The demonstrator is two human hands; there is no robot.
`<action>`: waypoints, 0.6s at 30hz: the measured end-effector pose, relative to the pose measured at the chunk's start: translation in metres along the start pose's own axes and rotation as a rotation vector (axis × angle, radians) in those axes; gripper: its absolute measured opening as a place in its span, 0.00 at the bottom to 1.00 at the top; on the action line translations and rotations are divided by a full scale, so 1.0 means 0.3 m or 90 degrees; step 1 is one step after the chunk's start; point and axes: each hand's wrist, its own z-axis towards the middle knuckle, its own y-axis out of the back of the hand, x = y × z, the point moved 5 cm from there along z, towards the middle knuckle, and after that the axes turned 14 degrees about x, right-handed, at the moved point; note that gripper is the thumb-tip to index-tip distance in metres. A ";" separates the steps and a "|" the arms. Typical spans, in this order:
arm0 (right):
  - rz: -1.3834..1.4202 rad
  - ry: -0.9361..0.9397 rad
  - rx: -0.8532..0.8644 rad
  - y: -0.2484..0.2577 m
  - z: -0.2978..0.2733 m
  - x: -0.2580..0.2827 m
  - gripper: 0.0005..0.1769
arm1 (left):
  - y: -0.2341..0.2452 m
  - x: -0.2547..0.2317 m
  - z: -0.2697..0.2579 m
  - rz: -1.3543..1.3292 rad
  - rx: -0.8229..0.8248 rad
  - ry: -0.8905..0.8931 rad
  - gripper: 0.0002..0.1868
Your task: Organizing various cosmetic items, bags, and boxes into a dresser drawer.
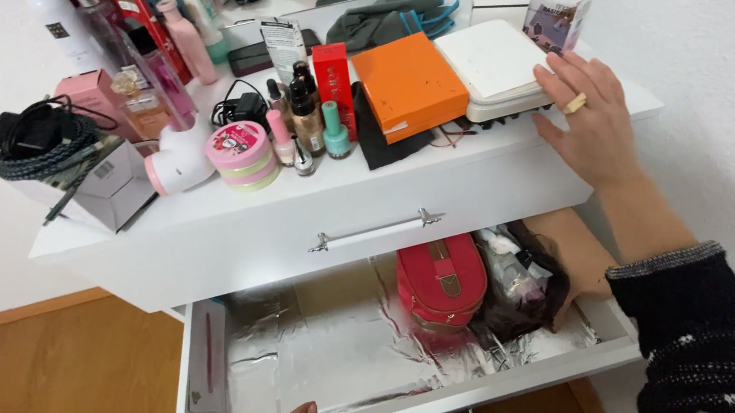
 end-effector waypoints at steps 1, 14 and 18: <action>-0.001 -0.001 0.001 -0.012 0.001 -0.008 0.36 | 0.001 -0.008 -0.001 0.000 0.001 -0.001 0.14; 0.038 -0.008 0.008 -0.079 0.006 -0.056 0.36 | -0.018 0.002 -0.008 0.026 -0.044 0.076 0.11; 0.038 0.010 0.006 -0.086 0.021 -0.064 0.38 | -0.004 -0.008 -0.008 0.013 -0.084 -0.019 0.11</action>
